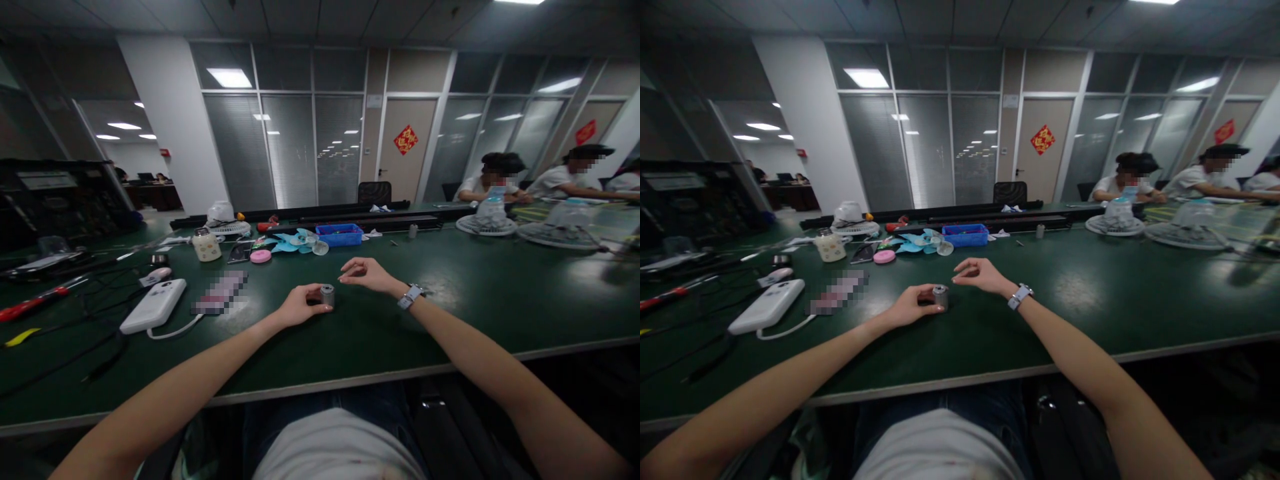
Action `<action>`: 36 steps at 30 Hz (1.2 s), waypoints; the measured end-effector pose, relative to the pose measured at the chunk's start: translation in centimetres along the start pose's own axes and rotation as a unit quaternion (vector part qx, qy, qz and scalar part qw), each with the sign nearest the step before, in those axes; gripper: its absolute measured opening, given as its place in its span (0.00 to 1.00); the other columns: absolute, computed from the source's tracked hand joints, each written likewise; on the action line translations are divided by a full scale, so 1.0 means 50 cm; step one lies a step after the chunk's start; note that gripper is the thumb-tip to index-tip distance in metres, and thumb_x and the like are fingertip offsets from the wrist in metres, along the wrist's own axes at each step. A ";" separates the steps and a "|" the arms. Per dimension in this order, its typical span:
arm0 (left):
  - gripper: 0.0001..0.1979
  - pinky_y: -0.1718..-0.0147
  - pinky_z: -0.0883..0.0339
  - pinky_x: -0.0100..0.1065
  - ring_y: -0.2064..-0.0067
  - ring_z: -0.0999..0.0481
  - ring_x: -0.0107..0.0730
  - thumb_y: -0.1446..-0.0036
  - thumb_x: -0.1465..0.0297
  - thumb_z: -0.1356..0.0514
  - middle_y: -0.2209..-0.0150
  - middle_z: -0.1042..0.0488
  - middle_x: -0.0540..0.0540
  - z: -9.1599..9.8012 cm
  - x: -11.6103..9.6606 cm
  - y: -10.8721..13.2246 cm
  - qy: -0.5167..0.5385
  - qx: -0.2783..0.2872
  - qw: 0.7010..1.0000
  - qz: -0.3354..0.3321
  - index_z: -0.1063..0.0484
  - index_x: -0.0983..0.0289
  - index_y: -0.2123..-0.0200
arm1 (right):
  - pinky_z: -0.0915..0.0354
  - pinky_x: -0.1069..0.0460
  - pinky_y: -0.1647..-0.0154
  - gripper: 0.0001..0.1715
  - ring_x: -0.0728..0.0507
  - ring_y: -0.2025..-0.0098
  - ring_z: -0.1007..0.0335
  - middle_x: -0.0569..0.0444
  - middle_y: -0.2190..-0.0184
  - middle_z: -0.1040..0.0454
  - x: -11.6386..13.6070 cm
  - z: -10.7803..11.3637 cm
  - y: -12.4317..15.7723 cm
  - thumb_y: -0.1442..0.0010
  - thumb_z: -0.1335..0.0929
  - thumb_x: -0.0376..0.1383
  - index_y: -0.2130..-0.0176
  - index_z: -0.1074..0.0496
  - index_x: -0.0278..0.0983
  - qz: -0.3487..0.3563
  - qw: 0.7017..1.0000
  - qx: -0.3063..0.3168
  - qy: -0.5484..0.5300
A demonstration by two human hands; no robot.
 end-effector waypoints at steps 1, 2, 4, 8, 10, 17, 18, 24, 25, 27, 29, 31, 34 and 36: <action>0.28 0.48 0.32 0.46 0.52 0.22 0.44 0.55 0.71 0.30 0.55 0.21 0.62 0.000 0.000 0.000 -0.003 -0.001 1.000 0.001 0.29 0.69 0.49 | 0.30 0.46 0.55 0.24 0.41 0.59 0.22 0.48 0.65 0.19 -0.016 0.004 0.003 0.55 0.23 0.42 0.60 0.28 0.33 -0.022 0.999 0.034 0.000; 0.28 0.48 0.32 0.46 0.52 0.22 0.44 0.55 0.71 0.30 0.55 0.21 0.62 0.001 0.001 0.000 -0.005 -0.001 1.000 0.001 0.29 0.69 0.49 | 0.30 0.47 0.55 0.25 0.41 0.59 0.22 0.48 0.64 0.19 -0.031 0.006 0.007 0.56 0.23 0.41 0.61 0.28 0.33 -0.043 0.997 0.066 0.003; 0.28 0.48 0.32 0.45 0.52 0.22 0.44 0.55 0.70 0.30 0.54 0.21 0.62 0.001 0.002 -0.001 -0.006 0.000 1.000 -0.004 0.29 0.69 0.49 | 0.30 0.47 0.55 0.24 0.42 0.59 0.22 0.46 0.62 0.20 -0.057 0.007 0.016 0.57 0.22 0.41 0.62 0.27 0.32 -0.074 0.991 0.108 0.010; 0.28 0.48 0.32 0.45 0.52 0.22 0.43 0.54 0.69 0.30 0.54 0.21 0.61 0.003 0.005 -0.001 -0.013 0.002 1.000 -0.009 0.29 0.68 0.49 | 0.32 0.50 0.58 0.24 0.44 0.60 0.24 0.45 0.60 0.20 -0.074 0.003 0.025 0.57 0.23 0.42 0.62 0.26 0.31 -0.081 0.987 0.135 0.028; 0.28 0.48 0.31 0.45 0.52 0.22 0.43 0.54 0.70 0.30 0.54 0.21 0.61 0.003 0.005 -0.001 -0.017 0.001 1.000 -0.006 0.29 0.68 0.49 | 0.33 0.52 0.62 0.26 0.45 0.62 0.25 0.46 0.58 0.21 -0.067 0.000 0.025 0.56 0.23 0.42 0.59 0.25 0.32 -0.063 0.985 0.148 0.061; 0.28 0.48 0.32 0.45 0.53 0.21 0.42 0.55 0.70 0.30 0.54 0.22 0.62 0.000 0.002 -0.001 -0.008 0.003 1.000 -0.010 0.29 0.69 0.49 | 0.34 0.52 0.62 0.25 0.47 0.63 0.27 0.48 0.57 0.21 -0.060 -0.001 0.027 0.55 0.24 0.44 0.58 0.22 0.33 -0.042 0.979 0.172 0.105; 0.28 0.48 0.32 0.45 0.53 0.21 0.42 0.55 0.70 0.30 0.54 0.22 0.62 0.000 0.003 -0.002 -0.009 0.004 1.000 -0.010 0.29 0.69 0.49 | 0.33 0.51 0.60 0.24 0.45 0.61 0.26 0.48 0.59 0.20 -0.063 -0.002 0.027 0.55 0.24 0.43 0.60 0.22 0.33 -0.044 0.981 0.166 0.093; 0.28 0.48 0.31 0.45 0.53 0.21 0.43 0.54 0.70 0.30 0.54 0.21 0.62 0.002 0.002 -0.001 -0.011 0.001 1.000 -0.010 0.30 0.69 0.49 | 0.30 0.46 0.54 0.24 0.42 0.60 0.22 0.48 0.65 0.19 -0.051 0.000 0.011 0.57 0.22 0.40 0.61 0.26 0.32 -0.030 0.999 0.009 -0.021; 0.28 0.48 0.32 0.45 0.53 0.22 0.43 0.54 0.70 0.30 0.54 0.21 0.61 0.001 0.001 -0.001 -0.008 0.003 1.000 -0.010 0.30 0.68 0.49 | 0.30 0.46 0.53 0.24 0.41 0.59 0.22 0.48 0.65 0.19 -0.038 -0.003 0.008 0.57 0.23 0.40 0.61 0.26 0.33 -0.010 0.999 -0.023 -0.036; 0.27 0.47 0.32 0.45 0.52 0.22 0.43 0.54 0.70 0.31 0.54 0.22 0.61 0.000 -0.002 0.000 -0.003 0.008 1.000 -0.012 0.29 0.68 0.49 | 0.29 0.46 0.53 0.22 0.41 0.58 0.22 0.48 0.64 0.19 -0.008 -0.015 0.006 0.56 0.23 0.40 0.62 0.27 0.34 0.030 0.995 -0.072 -0.070; 0.26 0.47 0.32 0.46 0.52 0.22 0.43 0.53 0.70 0.31 0.54 0.22 0.60 -0.002 -0.003 0.001 0.001 0.013 1.000 -0.017 0.29 0.67 0.49 | 0.28 0.46 0.56 0.20 0.41 0.60 0.21 0.48 0.64 0.19 0.020 -0.038 0.004 0.55 0.23 0.40 0.63 0.27 0.34 0.053 0.992 -0.081 -0.077; 0.25 0.47 0.32 0.46 0.52 0.22 0.43 0.53 0.69 0.31 0.54 0.22 0.60 -0.001 -0.001 0.000 0.005 0.011 1.000 -0.023 0.29 0.67 0.50 | 0.28 0.46 0.57 0.18 0.41 0.61 0.21 0.47 0.65 0.19 0.043 -0.063 0.004 0.53 0.24 0.40 0.63 0.26 0.34 0.066 0.993 -0.066 -0.066; 0.25 0.48 0.32 0.47 0.53 0.22 0.43 0.53 0.68 0.31 0.55 0.22 0.59 0.001 0.003 0.000 0.006 0.007 0.999 -0.031 0.29 0.66 0.51 | 0.28 0.48 0.58 0.16 0.42 0.61 0.22 0.48 0.64 0.19 0.065 -0.086 0.007 0.50 0.25 0.39 0.63 0.26 0.34 0.074 0.996 -0.043 -0.023; 0.24 0.48 0.31 0.46 0.53 0.22 0.43 0.53 0.67 0.31 0.55 0.21 0.59 0.000 0.005 -0.001 0.006 0.008 0.999 -0.031 0.28 0.66 0.52 | 0.29 0.48 0.60 0.16 0.43 0.62 0.22 0.48 0.65 0.20 0.074 -0.089 0.010 0.50 0.25 0.40 0.63 0.25 0.34 0.074 0.996 -0.043 0.008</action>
Point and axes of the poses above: each hand's wrist, its own y-axis away from the middle knuckle, its own z-axis out of the back of the hand, x = y × z, the point moved 7 cm from there along -y, towards the middle knuckle
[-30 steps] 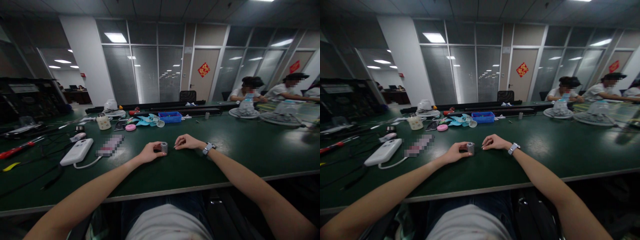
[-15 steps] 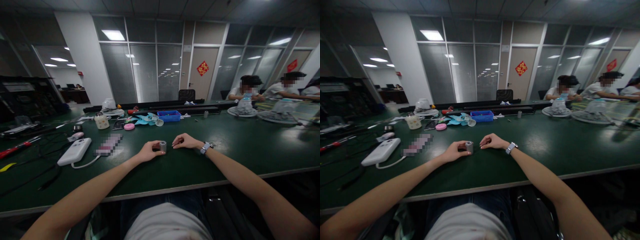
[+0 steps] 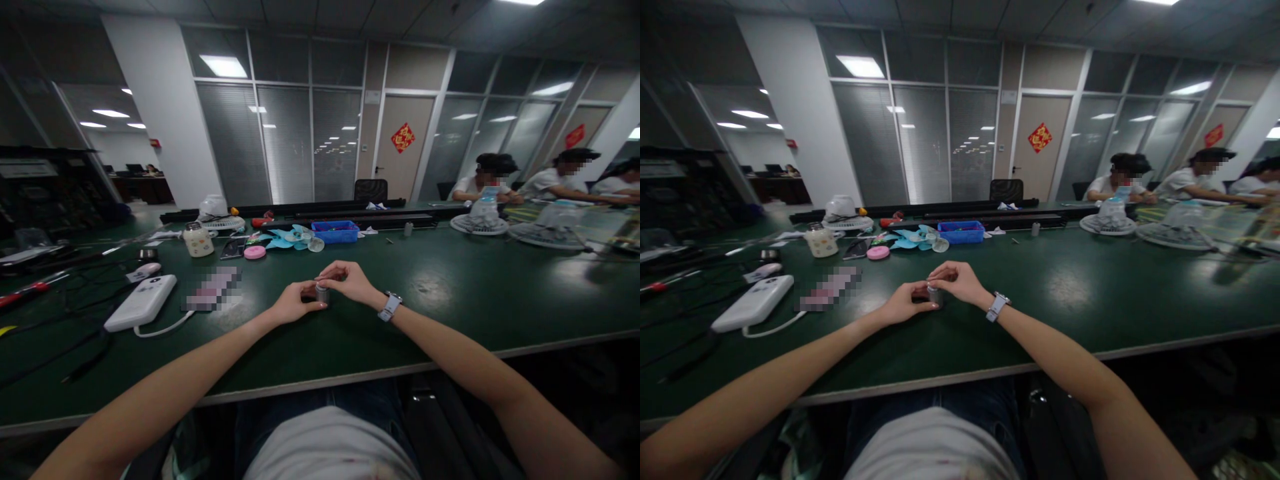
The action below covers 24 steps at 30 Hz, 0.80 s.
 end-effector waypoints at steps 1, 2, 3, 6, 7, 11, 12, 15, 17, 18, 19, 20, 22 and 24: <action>0.24 0.49 0.31 0.46 0.53 0.22 0.43 0.53 0.67 0.31 0.55 0.21 0.59 0.000 0.000 0.000 0.000 0.001 1.000 0.002 0.28 0.67 0.52 | 0.29 0.49 0.61 0.16 0.43 0.63 0.22 0.48 0.65 0.20 0.003 0.001 0.001 0.50 0.25 0.41 0.63 0.25 0.34 -0.001 1.000 0.000 0.012; 0.23 0.49 0.31 0.46 0.53 0.22 0.43 0.53 0.68 0.31 0.55 0.21 0.60 0.000 -0.001 0.000 0.000 0.001 1.000 0.003 0.28 0.67 0.52 | 0.30 0.49 0.62 0.16 0.43 0.64 0.23 0.49 0.65 0.20 0.005 0.002 0.001 0.49 0.26 0.42 0.63 0.25 0.34 -0.002 1.000 -0.001 0.022; 0.23 0.49 0.31 0.47 0.53 0.22 0.43 0.53 0.68 0.31 0.56 0.21 0.60 0.000 -0.003 0.001 0.001 0.001 1.000 0.003 0.28 0.67 0.53 | 0.30 0.49 0.63 0.17 0.44 0.64 0.23 0.49 0.66 0.20 0.005 0.003 0.001 0.49 0.26 0.42 0.63 0.25 0.34 -0.003 1.000 0.000 0.027; 0.23 0.48 0.32 0.47 0.53 0.22 0.43 0.52 0.69 0.31 0.56 0.21 0.60 -0.002 -0.007 0.002 0.004 0.005 1.000 0.005 0.28 0.67 0.53 | 0.30 0.50 0.64 0.19 0.44 0.64 0.23 0.49 0.66 0.20 -0.003 0.001 -0.001 0.51 0.25 0.43 0.63 0.25 0.34 -0.013 1.000 0.012 0.013; 0.23 0.48 0.32 0.47 0.53 0.22 0.43 0.52 0.69 0.31 0.56 0.21 0.60 -0.002 -0.008 0.002 0.004 0.005 1.000 0.006 0.29 0.67 0.53 | 0.30 0.50 0.64 0.19 0.44 0.64 0.23 0.50 0.67 0.20 -0.008 -0.001 -0.002 0.52 0.25 0.43 0.63 0.25 0.34 -0.019 1.000 0.016 -0.001; 0.22 0.49 0.31 0.47 0.53 0.22 0.43 0.53 0.69 0.31 0.56 0.21 0.60 0.000 -0.001 0.001 0.000 -0.006 1.000 0.011 0.28 0.67 0.54 | 0.30 0.52 0.67 0.21 0.47 0.70 0.25 0.54 0.73 0.22 -0.035 -0.008 -0.011 0.58 0.22 0.42 0.67 0.27 0.34 -0.064 0.997 -0.002 -0.054; 0.22 0.49 0.31 0.47 0.53 0.22 0.43 0.53 0.69 0.31 0.56 0.21 0.59 -0.001 0.001 0.000 -0.001 -0.006 1.000 0.012 0.28 0.67 0.54 | 0.31 0.52 0.69 0.21 0.47 0.72 0.26 0.55 0.75 0.23 -0.040 -0.009 -0.013 0.59 0.22 0.41 0.67 0.27 0.34 -0.075 0.995 -0.011 -0.058; 0.23 0.49 0.31 0.46 0.53 0.22 0.43 0.53 0.68 0.31 0.56 0.21 0.59 -0.001 0.005 0.001 0.001 -0.004 1.000 0.013 0.28 0.66 0.53 | 0.30 0.52 0.69 0.21 0.48 0.73 0.26 0.56 0.77 0.24 -0.046 -0.008 -0.015 0.60 0.22 0.40 0.68 0.28 0.34 -0.098 0.993 -0.025 -0.054; 0.23 0.49 0.31 0.46 0.53 0.22 0.43 0.53 0.68 0.31 0.55 0.21 0.59 -0.001 0.004 0.002 0.001 -0.001 1.000 0.012 0.28 0.67 0.53 | 0.30 0.52 0.68 0.21 0.47 0.71 0.25 0.55 0.75 0.23 -0.041 -0.006 -0.013 0.58 0.22 0.40 0.66 0.28 0.34 -0.099 0.994 -0.015 -0.049; 0.23 0.49 0.31 0.46 0.53 0.22 0.43 0.52 0.68 0.31 0.55 0.21 0.59 -0.002 0.002 0.002 0.002 0.000 1.000 0.010 0.28 0.67 0.52 | 0.29 0.52 0.68 0.22 0.46 0.69 0.24 0.53 0.73 0.22 -0.037 -0.005 -0.011 0.56 0.23 0.40 0.63 0.27 0.34 -0.095 0.994 0.002 -0.047; 0.23 0.49 0.31 0.46 0.52 0.22 0.43 0.52 0.68 0.31 0.54 0.21 0.60 -0.003 0.000 0.002 0.004 0.003 1.000 0.008 0.28 0.67 0.51 | 0.29 0.53 0.68 0.22 0.45 0.67 0.24 0.52 0.70 0.21 -0.032 -0.006 -0.009 0.54 0.24 0.40 0.60 0.27 0.34 -0.089 0.995 0.026 -0.045; 0.24 0.48 0.32 0.46 0.52 0.22 0.43 0.51 0.68 0.32 0.54 0.22 0.60 -0.004 -0.002 0.002 0.005 0.006 1.000 0.007 0.29 0.66 0.50 | 0.29 0.54 0.70 0.23 0.45 0.66 0.23 0.50 0.67 0.20 -0.027 -0.008 -0.007 0.52 0.25 0.40 0.57 0.28 0.34 -0.081 0.994 0.054 -0.043; 0.26 0.47 0.33 0.46 0.51 0.23 0.43 0.51 0.68 0.32 0.53 0.22 0.60 -0.005 -0.004 0.001 0.002 0.009 1.000 0.006 0.30 0.66 0.48 | 0.31 0.55 0.74 0.25 0.45 0.66 0.23 0.48 0.62 0.20 -0.019 -0.009 -0.002 0.48 0.27 0.41 0.52 0.29 0.35 -0.065 0.992 0.097 -0.038; 0.27 0.47 0.33 0.46 0.51 0.23 0.43 0.51 0.68 0.32 0.52 0.22 0.60 -0.005 -0.004 0.001 -0.001 0.008 1.000 0.007 0.31 0.66 0.47 | 0.32 0.56 0.76 0.24 0.46 0.67 0.24 0.48 0.63 0.20 -0.015 -0.007 -0.002 0.47 0.27 0.42 0.53 0.29 0.35 -0.053 0.993 0.100 -0.029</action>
Point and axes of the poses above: each hand's wrist, its own y-axis away from the middle knuckle, its own z-axis out of the back of the hand, x = y × z, the point moved 7 cm from there along -y, towards the middle knuckle
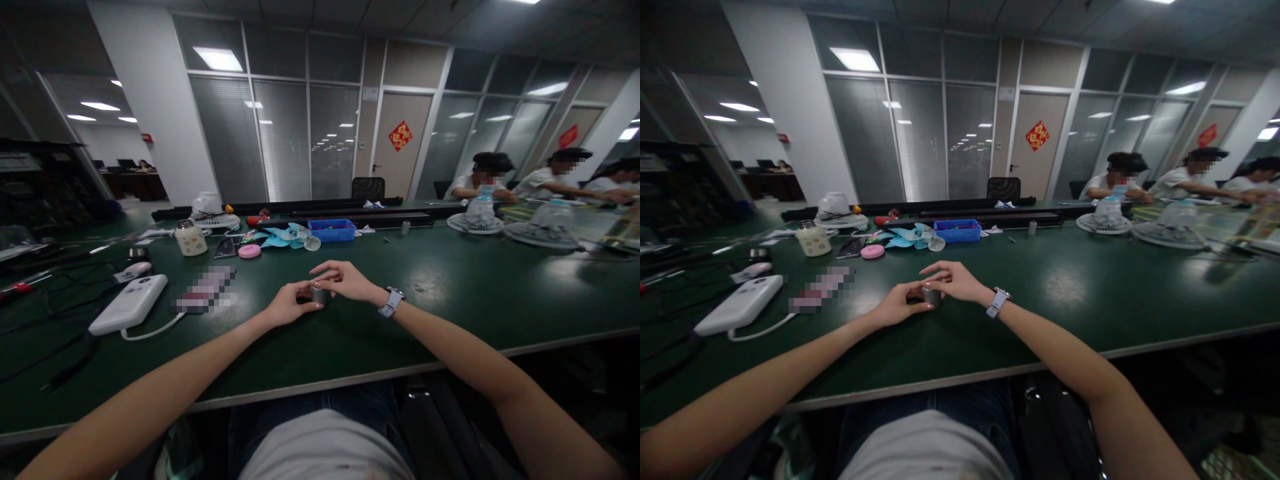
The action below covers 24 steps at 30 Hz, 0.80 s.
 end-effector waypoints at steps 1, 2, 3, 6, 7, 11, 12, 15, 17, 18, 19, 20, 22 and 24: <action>0.27 0.47 0.33 0.46 0.51 0.22 0.43 0.51 0.68 0.32 0.53 0.22 0.60 0.000 0.000 0.000 0.001 -0.001 1.000 0.001 0.31 0.66 0.48 | 0.32 0.57 0.77 0.23 0.46 0.69 0.24 0.49 0.65 0.20 0.001 0.003 -0.001 0.48 0.26 0.42 0.55 0.28 0.35 0.004 1.000 -0.014 0.006; 0.26 0.47 0.33 0.46 0.51 0.22 0.43 0.52 0.68 0.31 0.53 0.22 0.60 0.000 0.001 0.000 0.003 -0.002 1.000 0.003 0.30 0.66 0.49 | 0.33 0.57 0.78 0.22 0.47 0.71 0.25 0.50 0.67 0.20 0.001 0.005 -0.004 0.50 0.26 0.42 0.57 0.28 0.34 0.006 0.999 -0.031 0.013; 0.25 0.48 0.32 0.46 0.52 0.22 0.43 0.52 0.68 0.31 0.54 0.22 0.60 0.000 0.001 0.000 0.005 -0.003 1.000 0.005 0.29 0.66 0.50 | 0.33 0.57 0.78 0.21 0.47 0.73 0.25 0.51 0.70 0.21 0.000 0.006 -0.007 0.52 0.25 0.42 0.60 0.28 0.34 0.005 0.999 -0.047 0.016; 0.23 0.49 0.31 0.46 0.53 0.22 0.43 0.52 0.68 0.31 0.55 0.21 0.60 0.001 0.002 0.001 0.005 -0.009 1.000 0.012 0.28 0.66 0.52 | 0.34 0.57 0.79 0.23 0.47 0.74 0.25 0.52 0.73 0.21 -0.007 0.015 -0.016 0.56 0.23 0.42 0.63 0.29 0.35 -0.006 0.996 -0.085 0.001; 0.24 0.49 0.31 0.46 0.53 0.22 0.43 0.53 0.68 0.31 0.55 0.21 0.60 0.002 0.002 0.001 0.005 -0.010 1.000 0.013 0.29 0.66 0.51 | 0.34 0.57 0.79 0.24 0.47 0.73 0.24 0.52 0.71 0.21 -0.011 0.023 -0.017 0.57 0.23 0.42 0.63 0.29 0.35 -0.011 0.996 -0.092 -0.008; 0.27 0.48 0.32 0.45 0.52 0.22 0.42 0.52 0.67 0.31 0.53 0.22 0.59 0.003 0.003 0.000 0.001 -0.010 1.000 0.013 0.30 0.65 0.48 | 0.35 0.56 0.78 0.28 0.44 0.68 0.22 0.48 0.64 0.19 -0.038 0.076 0.006 0.56 0.23 0.44 0.58 0.31 0.36 -0.026 0.996 -0.082 -0.004; 0.27 0.48 0.32 0.44 0.51 0.23 0.42 0.52 0.68 0.31 0.52 0.22 0.59 0.004 0.004 0.000 -0.001 -0.010 1.000 0.014 0.30 0.65 0.48 | 0.33 0.55 0.76 0.28 0.42 0.66 0.22 0.47 0.64 0.19 -0.050 0.090 0.019 0.56 0.23 0.44 0.59 0.31 0.35 -0.036 0.997 -0.069 0.001; 0.27 0.48 0.32 0.44 0.52 0.22 0.42 0.53 0.68 0.31 0.52 0.22 0.59 0.005 0.006 0.000 -0.006 -0.011 1.000 0.022 0.29 0.65 0.48 | 0.29 0.48 0.60 0.26 0.40 0.59 0.22 0.45 0.64 0.20 -0.093 0.124 0.060 0.59 0.22 0.44 0.65 0.30 0.32 -0.074 0.997 -0.035 0.001; 0.26 0.48 0.32 0.44 0.53 0.22 0.42 0.54 0.69 0.31 0.54 0.22 0.60 0.006 0.005 0.000 -0.008 -0.014 1.000 0.026 0.28 0.65 0.49 | 0.30 0.46 0.57 0.25 0.40 0.58 0.22 0.45 0.63 0.20 -0.118 0.127 0.081 0.58 0.22 0.44 0.66 0.29 0.32 -0.102 0.995 -0.004 0.012; 0.26 0.48 0.32 0.45 0.53 0.22 0.42 0.54 0.69 0.31 0.54 0.21 0.59 0.006 0.005 0.001 -0.007 -0.016 0.999 0.027 0.28 0.66 0.49 | 0.30 0.47 0.57 0.25 0.40 0.58 0.23 0.45 0.63 0.20 -0.126 0.126 0.087 0.58 0.23 0.45 0.66 0.29 0.32 -0.109 0.994 0.007 0.021; 0.26 0.48 0.32 0.45 0.53 0.22 0.42 0.54 0.69 0.31 0.54 0.21 0.59 0.006 0.004 0.001 -0.007 -0.017 0.999 0.026 0.28 0.65 0.50 | 0.31 0.47 0.58 0.24 0.41 0.58 0.23 0.45 0.62 0.20 -0.130 0.123 0.091 0.57 0.23 0.45 0.66 0.28 0.32 -0.108 0.993 0.014 0.033; 0.26 0.48 0.32 0.45 0.52 0.22 0.42 0.54 0.69 0.31 0.54 0.21 0.59 0.006 0.003 0.002 -0.007 -0.016 1.000 0.025 0.28 0.65 0.49 | 0.31 0.49 0.60 0.24 0.42 0.59 0.23 0.46 0.61 0.20 -0.130 0.121 0.092 0.56 0.23 0.46 0.65 0.27 0.32 -0.103 0.993 0.016 0.051; 0.26 0.48 0.32 0.45 0.52 0.22 0.42 0.53 0.69 0.31 0.53 0.22 0.59 0.005 0.003 0.002 -0.006 -0.013 1.000 0.022 0.28 0.65 0.49 | 0.34 0.51 0.64 0.24 0.45 0.63 0.25 0.47 0.60 0.21 -0.126 0.118 0.091 0.54 0.24 0.47 0.63 0.25 0.33 -0.088 0.991 0.017 0.098; 0.27 0.47 0.33 0.44 0.51 0.23 0.42 0.53 0.68 0.31 0.52 0.22 0.59 0.005 0.003 0.002 -0.005 -0.010 1.000 0.019 0.29 0.64 0.48 | 0.37 0.52 0.68 0.25 0.46 0.66 0.28 0.48 0.59 0.21 -0.121 0.117 0.088 0.53 0.25 0.48 0.60 0.23 0.35 -0.080 0.987 0.019 0.140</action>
Point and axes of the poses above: each hand's wrist, its own y-axis away from the middle knuckle, its own z-axis out of the back of the hand, x = y × z, the point moved 7 cm from there along -y, towards the middle knuckle
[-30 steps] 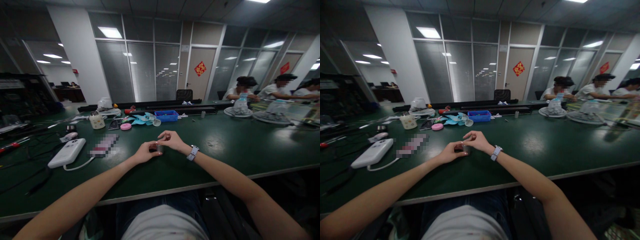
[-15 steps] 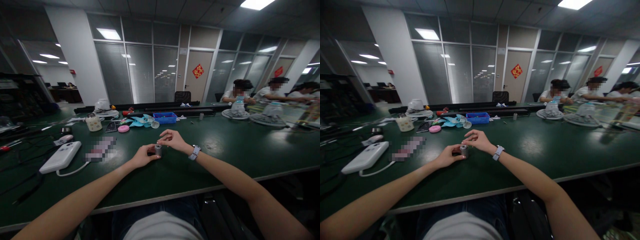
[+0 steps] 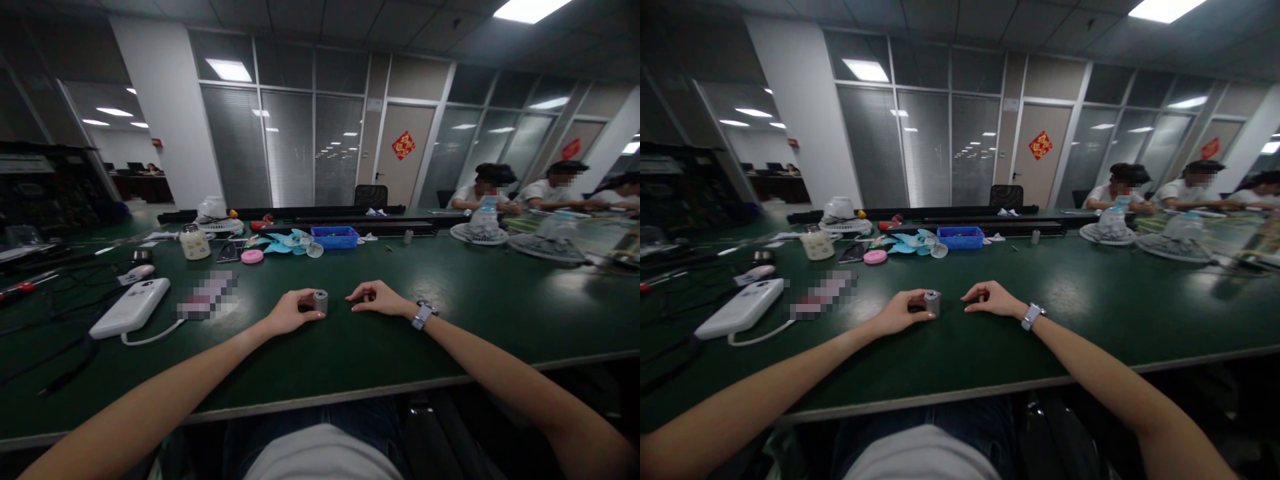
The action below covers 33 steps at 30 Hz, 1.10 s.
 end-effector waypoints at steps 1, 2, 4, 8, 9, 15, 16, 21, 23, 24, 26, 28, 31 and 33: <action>0.27 0.47 0.33 0.44 0.51 0.23 0.42 0.53 0.68 0.31 0.52 0.22 0.59 0.000 0.000 0.000 0.000 0.000 1.000 -0.001 0.29 0.64 0.48 | 0.37 0.53 0.69 0.25 0.47 0.66 0.29 0.49 0.58 0.21 0.002 0.000 0.000 0.53 0.25 0.48 0.59 0.23 0.35 0.002 1.000 0.002 0.010; 0.27 0.47 0.33 0.44 0.51 0.23 0.42 0.53 0.68 0.31 0.52 0.22 0.59 0.000 0.000 0.000 0.000 0.000 1.000 -0.002 0.29 0.64 0.48 | 0.37 0.52 0.69 0.25 0.47 0.66 0.29 0.49 0.58 0.21 0.003 0.000 0.000 0.52 0.25 0.48 0.59 0.23 0.35 0.003 1.000 0.005 0.012; 0.27 0.47 0.32 0.44 0.52 0.22 0.42 0.53 0.68 0.31 0.53 0.22 0.60 0.000 -0.001 0.000 -0.002 0.001 1.000 -0.004 0.29 0.65 0.48 | 0.36 0.52 0.67 0.23 0.46 0.65 0.28 0.49 0.59 0.21 0.003 -0.002 0.002 0.51 0.26 0.48 0.60 0.22 0.35 0.005 1.000 0.013 0.000; 0.27 0.48 0.32 0.44 0.52 0.22 0.42 0.53 0.68 0.31 0.53 0.22 0.60 0.000 -0.002 -0.001 -0.005 0.002 1.000 -0.003 0.29 0.65 0.48 | 0.34 0.50 0.63 0.21 0.44 0.64 0.26 0.49 0.64 0.20 0.012 -0.003 0.004 0.51 0.25 0.47 0.63 0.22 0.34 0.002 1.000 0.006 -0.012; 0.27 0.48 0.32 0.44 0.52 0.22 0.43 0.53 0.68 0.31 0.53 0.22 0.60 0.001 -0.002 -0.001 -0.007 0.000 1.000 -0.002 0.29 0.65 0.48 | 0.33 0.49 0.63 0.20 0.43 0.64 0.25 0.49 0.65 0.20 0.019 0.000 0.002 0.52 0.25 0.46 0.65 0.23 0.34 0.001 1.000 -0.009 -0.022; 0.26 0.48 0.32 0.44 0.52 0.22 0.43 0.53 0.69 0.31 0.53 0.22 0.60 0.002 -0.007 0.002 -0.007 -0.003 1.000 -0.007 0.29 0.66 0.50 | 0.31 0.48 0.61 0.18 0.42 0.64 0.24 0.48 0.67 0.20 0.126 0.015 -0.040 0.51 0.25 0.45 0.67 0.25 0.34 0.079 0.987 -0.130 -0.059; 0.26 0.49 0.31 0.44 0.52 0.22 0.43 0.53 0.69 0.31 0.54 0.22 0.60 0.001 -0.007 0.002 -0.006 -0.003 1.000 -0.008 0.29 0.66 0.50 | 0.31 0.48 0.61 0.17 0.42 0.64 0.24 0.48 0.67 0.20 0.144 0.005 -0.050 0.50 0.25 0.44 0.67 0.25 0.34 0.093 0.987 -0.121 -0.051; 0.26 0.48 0.32 0.46 0.52 0.22 0.43 0.52 0.69 0.31 0.53 0.22 0.61 0.000 -0.001 0.000 -0.005 -0.005 1.000 -0.009 0.29 0.66 0.49 | 0.29 0.49 0.62 0.16 0.45 0.67 0.24 0.51 0.69 0.21 0.176 -0.049 -0.075 0.50 0.25 0.43 0.67 0.25 0.34 0.113 0.988 -0.072 -0.074; 0.27 0.48 0.32 0.46 0.52 0.22 0.43 0.53 0.70 0.31 0.53 0.22 0.61 -0.001 -0.001 0.000 0.002 -0.005 1.000 -0.011 0.30 0.66 0.48 | 0.29 0.49 0.63 0.16 0.44 0.67 0.24 0.51 0.70 0.21 0.171 -0.052 -0.071 0.51 0.25 0.43 0.68 0.26 0.33 0.105 0.987 -0.090 -0.083; 0.27 0.48 0.31 0.46 0.52 0.22 0.43 0.53 0.70 0.31 0.53 0.22 0.60 -0.001 -0.001 0.000 0.004 -0.005 1.000 -0.011 0.30 0.66 0.48 | 0.28 0.49 0.63 0.16 0.44 0.67 0.24 0.51 0.70 0.21 0.169 -0.052 -0.068 0.51 0.25 0.43 0.68 0.26 0.33 0.104 0.985 -0.101 -0.090; 0.26 0.49 0.31 0.46 0.53 0.22 0.43 0.53 0.70 0.31 0.55 0.22 0.60 -0.002 -0.002 0.000 0.007 -0.004 1.000 -0.009 0.29 0.67 0.50 | 0.28 0.48 0.62 0.16 0.44 0.66 0.23 0.50 0.69 0.21 0.167 -0.052 -0.062 0.51 0.25 0.43 0.69 0.27 0.33 0.107 0.982 -0.118 -0.103; 0.25 0.50 0.31 0.46 0.53 0.22 0.43 0.53 0.71 0.31 0.56 0.21 0.60 -0.002 -0.003 0.000 0.006 -0.002 1.000 -0.010 0.29 0.67 0.50 | 0.28 0.48 0.61 0.16 0.43 0.66 0.23 0.50 0.69 0.21 0.168 -0.054 -0.060 0.51 0.25 0.43 0.70 0.27 0.33 0.108 0.980 -0.126 -0.108; 0.26 0.49 0.31 0.46 0.53 0.21 0.43 0.52 0.71 0.31 0.56 0.21 0.60 0.001 -0.003 0.000 -0.004 -0.006 1.000 -0.016 0.29 0.66 0.49 | 0.28 0.47 0.61 0.15 0.43 0.66 0.23 0.49 0.69 0.20 0.171 -0.058 -0.062 0.51 0.25 0.42 0.71 0.27 0.34 0.111 0.978 -0.137 -0.110; 0.27 0.49 0.31 0.46 0.53 0.21 0.44 0.52 0.70 0.31 0.56 0.21 0.60 0.001 -0.003 0.000 -0.011 -0.007 1.000 -0.017 0.30 0.66 0.48 | 0.28 0.46 0.60 0.15 0.41 0.64 0.22 0.49 0.69 0.20 0.174 -0.058 -0.062 0.51 0.25 0.42 0.71 0.28 0.34 0.119 0.974 -0.151 -0.122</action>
Point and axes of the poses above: each hand's wrist, its own y-axis away from the middle knuckle, its own z-axis out of the back of the hand, x = y × z, the point moved 7 cm from there along -y, towards the middle knuckle
